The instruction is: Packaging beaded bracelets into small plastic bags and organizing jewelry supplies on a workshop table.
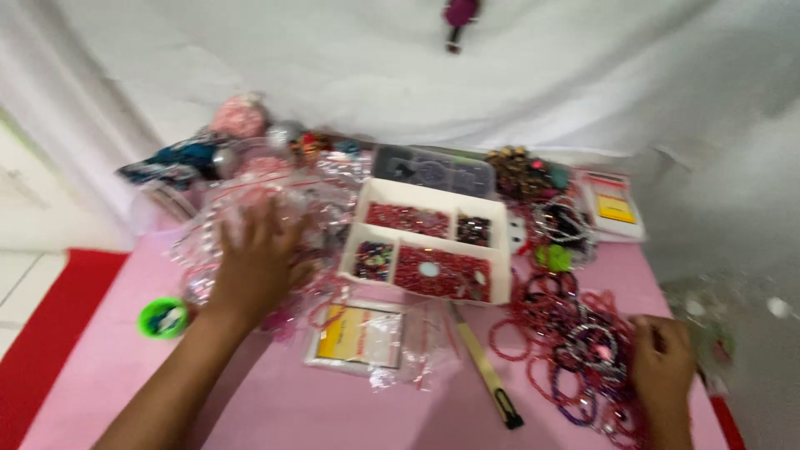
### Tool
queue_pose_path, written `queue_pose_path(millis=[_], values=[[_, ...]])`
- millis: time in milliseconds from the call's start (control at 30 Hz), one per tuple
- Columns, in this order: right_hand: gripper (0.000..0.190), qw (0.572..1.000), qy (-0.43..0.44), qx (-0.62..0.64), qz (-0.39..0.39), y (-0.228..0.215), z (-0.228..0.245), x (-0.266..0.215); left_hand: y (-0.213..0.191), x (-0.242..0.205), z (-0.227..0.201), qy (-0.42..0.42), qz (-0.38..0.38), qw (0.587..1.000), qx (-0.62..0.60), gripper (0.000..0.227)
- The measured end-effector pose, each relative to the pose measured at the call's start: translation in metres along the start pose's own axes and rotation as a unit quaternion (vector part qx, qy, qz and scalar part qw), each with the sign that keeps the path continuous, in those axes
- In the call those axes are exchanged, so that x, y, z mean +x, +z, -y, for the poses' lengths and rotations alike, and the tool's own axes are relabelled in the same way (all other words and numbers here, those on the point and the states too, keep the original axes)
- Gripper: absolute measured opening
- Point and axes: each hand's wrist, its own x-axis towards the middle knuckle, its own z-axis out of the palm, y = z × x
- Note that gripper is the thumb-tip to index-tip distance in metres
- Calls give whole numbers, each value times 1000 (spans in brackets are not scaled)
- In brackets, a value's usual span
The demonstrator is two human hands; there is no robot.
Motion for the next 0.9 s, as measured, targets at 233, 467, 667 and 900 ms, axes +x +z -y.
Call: queue_pose_path(millis=[233, 467, 667, 900], values=[[19, 999, 29, 17, -18, -10, 44, 9, -50, -19, -61, 54, -182, 973, 128, 90], [32, 976, 131, 68, 159, -34, 85, 18, -30, -39, -158, 325, -142, 884, -303, 37], [17, 938, 214, 7, 274, -73, 133, 46, 32, -55, -168, 327, -78, 879, -337, 36], [6, 963, 155, 146, 169, -131, 166, 80, 33, -51, -165, 327, -114, 851, -395, 28]])
